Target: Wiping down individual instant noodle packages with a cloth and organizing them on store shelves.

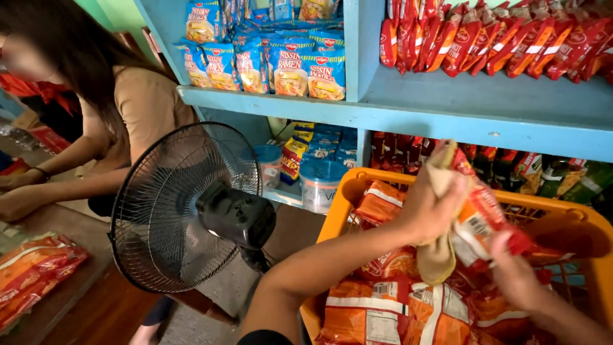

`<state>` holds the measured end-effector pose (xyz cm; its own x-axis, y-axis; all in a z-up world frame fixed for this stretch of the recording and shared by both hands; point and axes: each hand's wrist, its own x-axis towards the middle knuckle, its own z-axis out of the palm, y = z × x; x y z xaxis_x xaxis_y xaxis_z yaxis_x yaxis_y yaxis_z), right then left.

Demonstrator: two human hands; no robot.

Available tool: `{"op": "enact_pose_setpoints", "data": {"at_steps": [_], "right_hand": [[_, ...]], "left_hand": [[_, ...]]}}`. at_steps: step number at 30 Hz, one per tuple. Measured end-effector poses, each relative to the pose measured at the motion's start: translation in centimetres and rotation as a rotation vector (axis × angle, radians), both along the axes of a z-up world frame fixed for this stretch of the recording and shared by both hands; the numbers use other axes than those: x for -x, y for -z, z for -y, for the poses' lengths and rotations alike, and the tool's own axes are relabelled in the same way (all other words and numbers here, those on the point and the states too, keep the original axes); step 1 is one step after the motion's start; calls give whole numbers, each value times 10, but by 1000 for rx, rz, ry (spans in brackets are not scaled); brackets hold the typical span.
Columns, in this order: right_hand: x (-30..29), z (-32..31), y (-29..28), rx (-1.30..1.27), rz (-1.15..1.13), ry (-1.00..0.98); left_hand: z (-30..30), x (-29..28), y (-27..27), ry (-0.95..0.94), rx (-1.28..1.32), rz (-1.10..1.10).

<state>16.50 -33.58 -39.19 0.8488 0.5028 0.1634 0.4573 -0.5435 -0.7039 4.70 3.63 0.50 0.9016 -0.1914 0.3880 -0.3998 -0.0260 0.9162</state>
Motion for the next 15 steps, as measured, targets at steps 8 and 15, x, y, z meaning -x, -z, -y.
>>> {"op": "enact_pose_setpoints", "data": {"at_steps": [8, 15], "right_hand": [[132, -144, -337, -560, 46, 247], [97, -132, -319, -1049, -507, 434]], "left_hand": [[16, 36, -1, -303, -410, 792], [20, 64, -45, -302, -1378, 769]]}}
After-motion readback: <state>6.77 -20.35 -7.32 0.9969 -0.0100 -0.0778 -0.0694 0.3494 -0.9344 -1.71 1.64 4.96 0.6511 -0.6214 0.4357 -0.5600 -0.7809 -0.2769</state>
